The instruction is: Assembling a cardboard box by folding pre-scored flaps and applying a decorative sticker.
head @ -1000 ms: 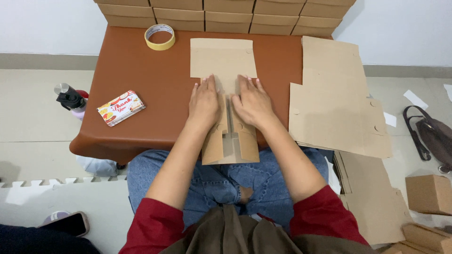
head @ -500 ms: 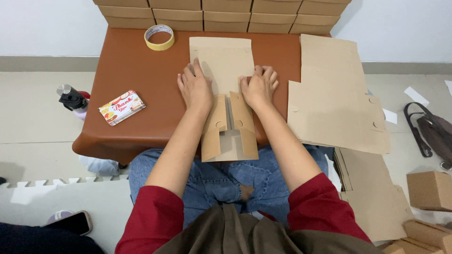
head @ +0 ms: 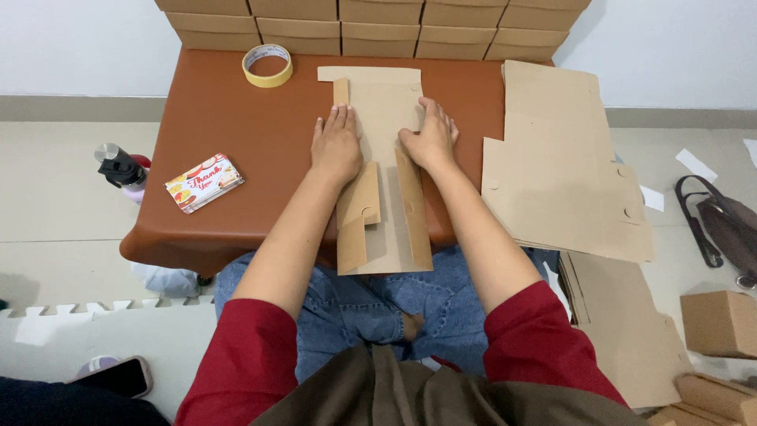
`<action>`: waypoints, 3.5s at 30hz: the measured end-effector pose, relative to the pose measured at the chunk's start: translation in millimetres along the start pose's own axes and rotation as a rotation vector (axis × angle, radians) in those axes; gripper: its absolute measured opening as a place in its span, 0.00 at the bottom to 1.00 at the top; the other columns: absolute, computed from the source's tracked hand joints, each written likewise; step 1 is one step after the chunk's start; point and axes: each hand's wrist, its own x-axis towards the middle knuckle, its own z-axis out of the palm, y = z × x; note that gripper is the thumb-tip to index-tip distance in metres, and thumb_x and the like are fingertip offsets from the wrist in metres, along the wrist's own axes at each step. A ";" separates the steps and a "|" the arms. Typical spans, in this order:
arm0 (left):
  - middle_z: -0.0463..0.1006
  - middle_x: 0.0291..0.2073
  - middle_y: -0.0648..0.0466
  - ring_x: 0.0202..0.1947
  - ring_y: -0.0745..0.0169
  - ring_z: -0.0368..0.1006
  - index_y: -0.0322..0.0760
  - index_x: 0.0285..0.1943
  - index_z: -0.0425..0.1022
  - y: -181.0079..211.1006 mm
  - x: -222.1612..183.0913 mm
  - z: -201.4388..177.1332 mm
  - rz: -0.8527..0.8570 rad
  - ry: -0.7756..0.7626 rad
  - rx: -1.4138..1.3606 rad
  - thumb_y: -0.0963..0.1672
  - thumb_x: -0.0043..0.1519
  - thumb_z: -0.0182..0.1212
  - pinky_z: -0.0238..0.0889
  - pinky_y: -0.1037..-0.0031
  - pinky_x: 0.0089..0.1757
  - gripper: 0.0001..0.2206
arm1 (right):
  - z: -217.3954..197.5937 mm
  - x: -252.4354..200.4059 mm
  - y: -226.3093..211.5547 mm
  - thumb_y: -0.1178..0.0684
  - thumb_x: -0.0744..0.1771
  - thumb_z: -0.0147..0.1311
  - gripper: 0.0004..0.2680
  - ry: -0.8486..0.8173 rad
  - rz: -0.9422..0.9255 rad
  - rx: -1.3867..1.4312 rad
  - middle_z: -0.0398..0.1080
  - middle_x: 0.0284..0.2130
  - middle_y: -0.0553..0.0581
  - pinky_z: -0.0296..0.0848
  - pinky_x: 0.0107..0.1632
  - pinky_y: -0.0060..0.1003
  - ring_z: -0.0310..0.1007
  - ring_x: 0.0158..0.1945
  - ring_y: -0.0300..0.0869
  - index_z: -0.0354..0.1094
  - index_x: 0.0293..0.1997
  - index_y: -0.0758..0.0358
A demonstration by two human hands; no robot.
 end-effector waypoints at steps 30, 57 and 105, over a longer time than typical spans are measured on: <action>0.26 0.76 0.37 0.73 0.42 0.12 0.41 0.78 0.55 -28.1 84.1 28.2 -0.141 0.175 0.047 0.52 0.70 0.33 0.09 0.35 0.63 0.28 | 18.7 50.6 -24.9 0.55 0.69 0.37 0.16 0.018 -0.226 0.075 0.69 0.60 0.59 0.45 0.72 0.49 0.66 0.66 0.49 0.56 0.66 0.60; 0.54 0.73 0.46 0.71 0.52 0.56 0.63 0.73 0.61 -19.8 87.6 7.9 -0.093 0.230 -0.279 0.37 0.62 0.55 0.43 0.59 0.68 0.31 | 25.9 65.1 -34.5 0.67 0.63 0.41 0.25 -0.045 -0.313 -0.218 0.54 0.69 0.66 0.47 0.73 0.47 0.49 0.74 0.51 0.51 0.70 0.64; 0.57 0.59 0.39 0.56 0.28 0.57 0.28 0.70 0.63 -11.7 -203.5 -128.4 -0.177 0.745 0.092 0.33 0.56 0.74 0.53 0.49 0.49 0.33 | -109.2 -209.9 20.5 0.49 0.68 0.61 0.03 0.165 -0.207 -0.025 0.65 0.41 0.46 0.55 0.51 0.41 0.63 0.48 0.43 0.74 0.41 0.50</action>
